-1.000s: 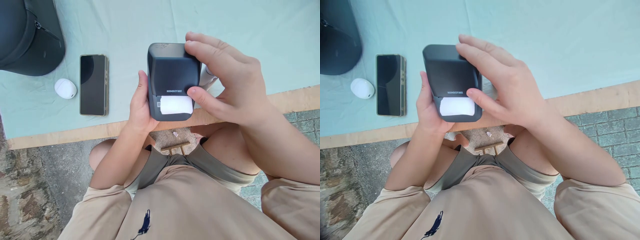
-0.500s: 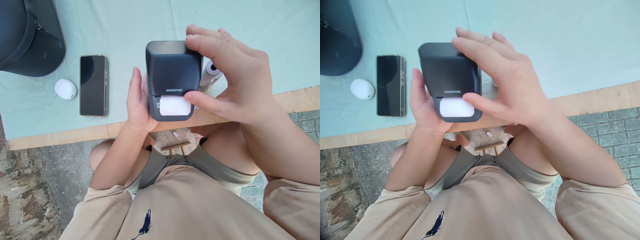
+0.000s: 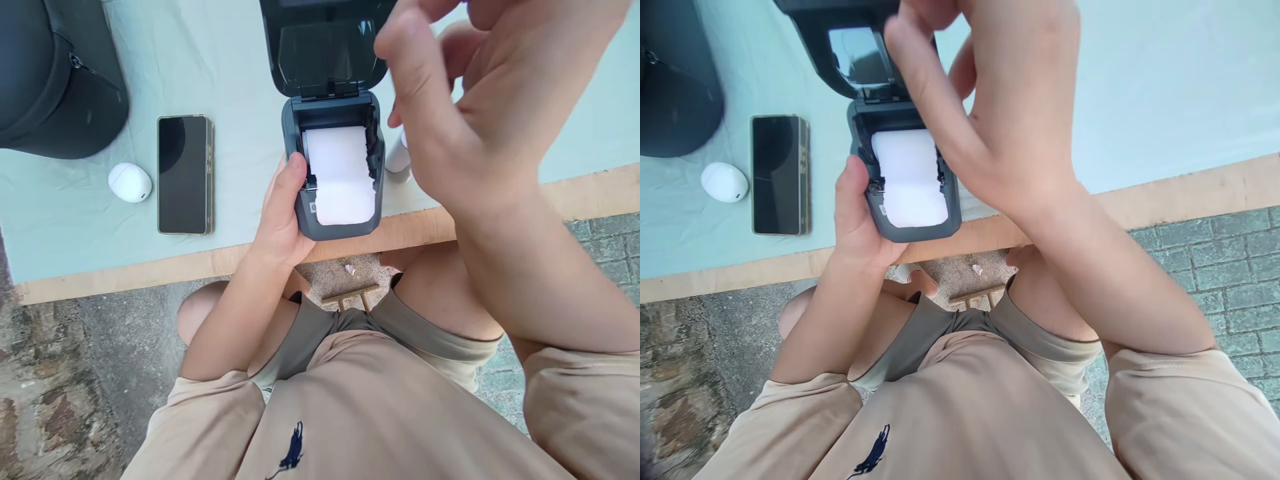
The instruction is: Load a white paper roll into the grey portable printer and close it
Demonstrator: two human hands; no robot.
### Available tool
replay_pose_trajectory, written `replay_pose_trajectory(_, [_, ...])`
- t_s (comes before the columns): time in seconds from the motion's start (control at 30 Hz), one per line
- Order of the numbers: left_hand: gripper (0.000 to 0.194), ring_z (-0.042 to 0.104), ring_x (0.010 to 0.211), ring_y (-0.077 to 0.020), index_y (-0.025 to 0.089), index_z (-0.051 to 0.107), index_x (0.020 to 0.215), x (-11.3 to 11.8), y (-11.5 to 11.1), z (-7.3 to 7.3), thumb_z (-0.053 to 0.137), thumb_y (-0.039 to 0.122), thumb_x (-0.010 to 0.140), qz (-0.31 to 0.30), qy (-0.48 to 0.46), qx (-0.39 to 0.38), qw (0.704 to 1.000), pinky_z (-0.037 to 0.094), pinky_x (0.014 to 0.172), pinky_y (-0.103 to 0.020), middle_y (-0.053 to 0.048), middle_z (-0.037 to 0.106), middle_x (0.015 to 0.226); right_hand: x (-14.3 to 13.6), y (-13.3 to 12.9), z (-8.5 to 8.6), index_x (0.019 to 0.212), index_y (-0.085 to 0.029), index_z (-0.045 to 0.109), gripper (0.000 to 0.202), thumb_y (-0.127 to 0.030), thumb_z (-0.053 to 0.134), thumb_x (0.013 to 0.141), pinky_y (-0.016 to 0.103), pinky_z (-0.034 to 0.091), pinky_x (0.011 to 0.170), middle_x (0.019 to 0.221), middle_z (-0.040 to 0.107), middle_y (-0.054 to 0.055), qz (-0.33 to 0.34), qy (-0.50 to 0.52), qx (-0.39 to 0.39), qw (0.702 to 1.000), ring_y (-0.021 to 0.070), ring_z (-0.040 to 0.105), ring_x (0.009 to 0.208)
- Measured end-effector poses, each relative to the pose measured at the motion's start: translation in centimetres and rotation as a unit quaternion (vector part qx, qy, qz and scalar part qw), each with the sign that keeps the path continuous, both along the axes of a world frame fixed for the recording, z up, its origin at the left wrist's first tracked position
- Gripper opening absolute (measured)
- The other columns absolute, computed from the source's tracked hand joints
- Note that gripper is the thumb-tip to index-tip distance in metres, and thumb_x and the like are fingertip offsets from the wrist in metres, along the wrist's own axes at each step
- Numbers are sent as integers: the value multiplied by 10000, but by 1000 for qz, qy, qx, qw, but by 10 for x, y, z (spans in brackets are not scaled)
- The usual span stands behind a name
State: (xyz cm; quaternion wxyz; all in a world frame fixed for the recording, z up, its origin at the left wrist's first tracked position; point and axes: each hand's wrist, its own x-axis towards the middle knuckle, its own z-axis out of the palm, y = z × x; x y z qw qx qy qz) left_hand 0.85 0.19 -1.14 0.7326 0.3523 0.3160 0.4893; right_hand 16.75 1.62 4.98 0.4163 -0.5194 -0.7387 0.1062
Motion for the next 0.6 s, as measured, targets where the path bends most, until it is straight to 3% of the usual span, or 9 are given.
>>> replay_pose_trajectory(0.07, [381,573,1204,-227,238,628,1081,1,-1,1,378,471,912,5,11,-12,1000,508,984,-343,-30,684,1054,2,0,2,936,-196,538,130,-267,466,854,285,440,693,1003,600,7,42,-90,-31,995,119,579,783])
replay_pose_trajectory(0.17, [429,537,1250,-225,228,621,1080,2,-1,-1,302,474,932,16,15,-22,1000,501,988,-341,-34,671,1077,2,0,5,1032,-250,517,238,-237,495,795,312,401,676,1055,600,-12,67,-215,-100,969,145,562,761])
replay_pose_trajectory(0.3, [320,468,1324,-228,244,596,1096,4,-2,-5,431,440,903,21,-23,-18,999,462,1031,-315,-22,647,1118,-6,3,11,1111,-310,480,314,-296,453,799,309,303,606,995,609,-6,32,-338,-195,920,197,551,811])
replay_pose_trajectory(0.43, [288,442,1347,-220,245,554,1154,3,-4,-5,446,369,918,6,-56,-32,998,420,1081,-350,-20,645,1076,-15,3,16,1090,-339,490,292,-368,411,811,281,199,554,835,583,34,2,-427,-221,877,218,543,728])
replay_pose_trajectory(0.5, [272,408,1371,-224,226,574,1111,2,-4,-5,418,353,928,4,-52,-34,998,406,1097,-367,-23,636,1108,-14,1,20,1069,-333,509,282,-359,420,803,277,195,564,813,576,32,2,-418,-211,884,198,533,702])
replay_pose_trajectory(0.6, [255,353,1402,-231,208,617,987,0,-4,-4,451,386,912,12,-45,-38,998,392,1114,-346,-30,648,1119,-1,-4,23,1059,-330,545,333,-375,535,729,269,246,581,809,583,0,14,-292,-198,936,154,527,690])
